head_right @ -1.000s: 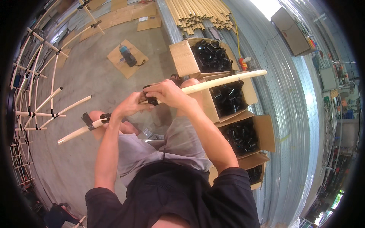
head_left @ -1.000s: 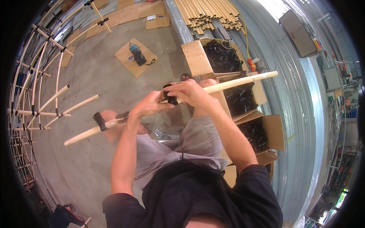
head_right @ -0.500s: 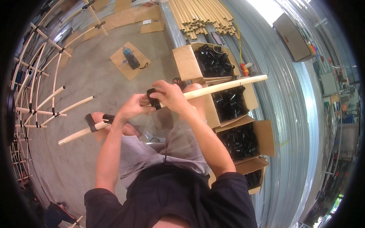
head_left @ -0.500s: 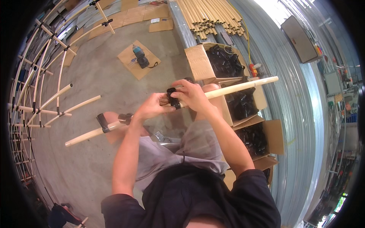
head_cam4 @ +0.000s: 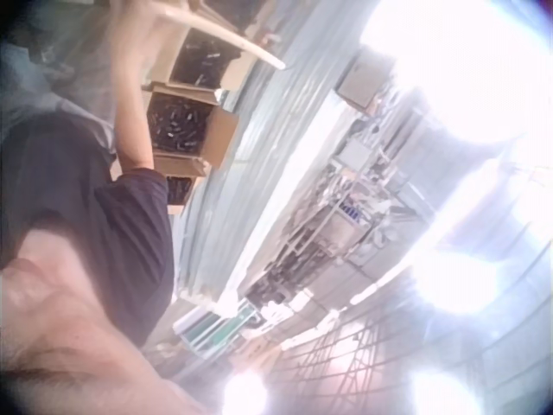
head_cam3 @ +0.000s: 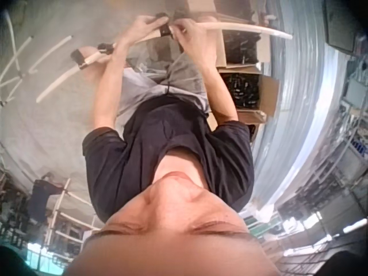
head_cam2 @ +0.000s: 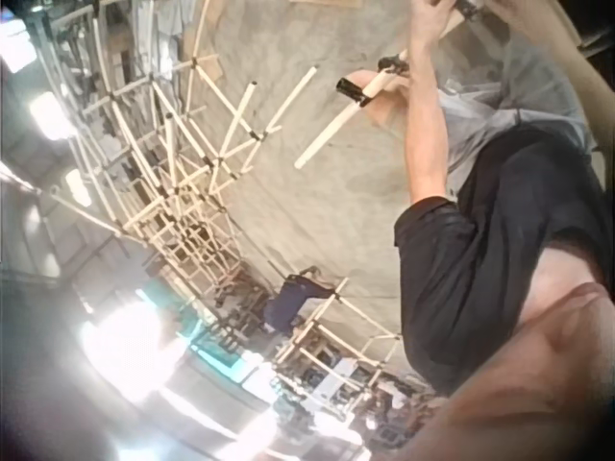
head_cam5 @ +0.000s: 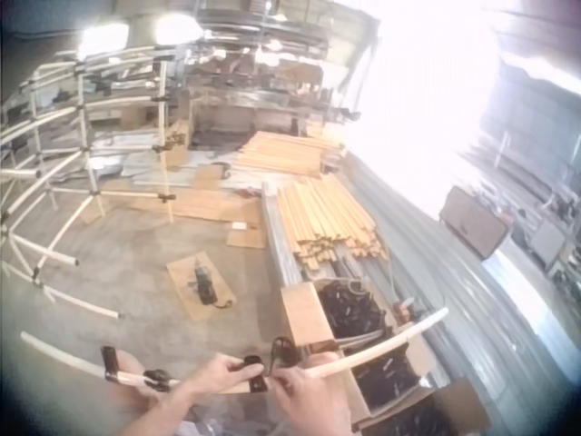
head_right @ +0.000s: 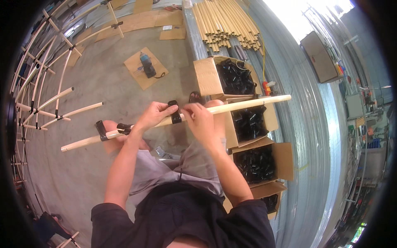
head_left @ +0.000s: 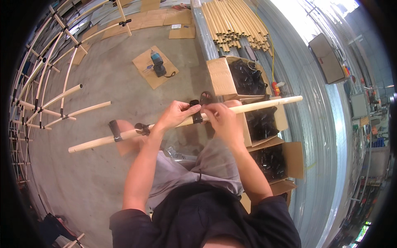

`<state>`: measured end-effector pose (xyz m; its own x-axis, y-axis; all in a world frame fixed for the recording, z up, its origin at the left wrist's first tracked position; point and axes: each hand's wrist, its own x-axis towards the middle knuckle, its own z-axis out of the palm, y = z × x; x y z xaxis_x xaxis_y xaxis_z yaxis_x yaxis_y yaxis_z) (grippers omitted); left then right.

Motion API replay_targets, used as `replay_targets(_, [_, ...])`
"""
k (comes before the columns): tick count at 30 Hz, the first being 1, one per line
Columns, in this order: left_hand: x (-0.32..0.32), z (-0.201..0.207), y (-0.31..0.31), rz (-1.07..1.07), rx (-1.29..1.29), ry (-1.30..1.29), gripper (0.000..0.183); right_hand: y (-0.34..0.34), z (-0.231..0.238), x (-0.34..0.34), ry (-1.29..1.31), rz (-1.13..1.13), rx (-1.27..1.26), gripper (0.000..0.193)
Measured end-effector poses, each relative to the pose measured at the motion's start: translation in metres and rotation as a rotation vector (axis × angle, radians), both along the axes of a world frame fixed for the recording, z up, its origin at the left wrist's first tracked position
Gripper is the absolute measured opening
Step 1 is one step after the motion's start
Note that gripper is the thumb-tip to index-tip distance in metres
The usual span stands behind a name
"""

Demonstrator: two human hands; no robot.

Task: The person attaches plastic connectors to a long wooden pole by hand, sliding them onto the pole and positioning them at intervals.

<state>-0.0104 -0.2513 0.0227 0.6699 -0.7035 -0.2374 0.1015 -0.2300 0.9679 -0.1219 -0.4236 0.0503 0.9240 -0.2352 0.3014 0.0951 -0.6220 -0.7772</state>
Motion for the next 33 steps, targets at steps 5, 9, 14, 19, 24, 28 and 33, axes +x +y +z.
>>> replay_targets(5, [0.001, 0.004, -0.003, 0.002, 0.057, -0.083, 0.045, 0.019, -0.017, -0.016, -0.115, 0.039, -0.213, 0.016])
replay_targets(9, [0.003, 0.004, -0.005, -0.017, 0.085, -0.123, 0.049, 0.021, -0.021, -0.014, -0.109, 0.012, -0.273, 0.021])
replay_targets(14, [-0.001, 0.005, -0.007, 0.062, 0.001, -0.095, 0.050, 0.021, -0.017, -0.005, -0.161, 0.054, -0.415, 0.020])
replay_targets(19, [0.000, -0.010, -0.008, 0.111, 0.038, -0.098, 0.052, 0.018, -0.027, -0.004, 0.036, 0.159, -0.636, 0.021])
replay_targets(24, [-0.001, -0.019, -0.018, 0.135, 0.026, -0.250, 0.056, 0.024, -0.025, 0.004, 0.179, 0.083, -0.807, 0.008])
replay_targets(28, [-0.002, -0.025, -0.014, 0.174, 0.011, -0.270, 0.060, 0.033, -0.016, 0.002, 0.271, 0.102, -0.899, 0.026])
replay_targets(33, [-0.006, -0.016, -0.009, 0.210, 0.053, -0.271, 0.061, 0.032, 0.008, 0.017, 0.635, 0.201, -0.681, 0.044])
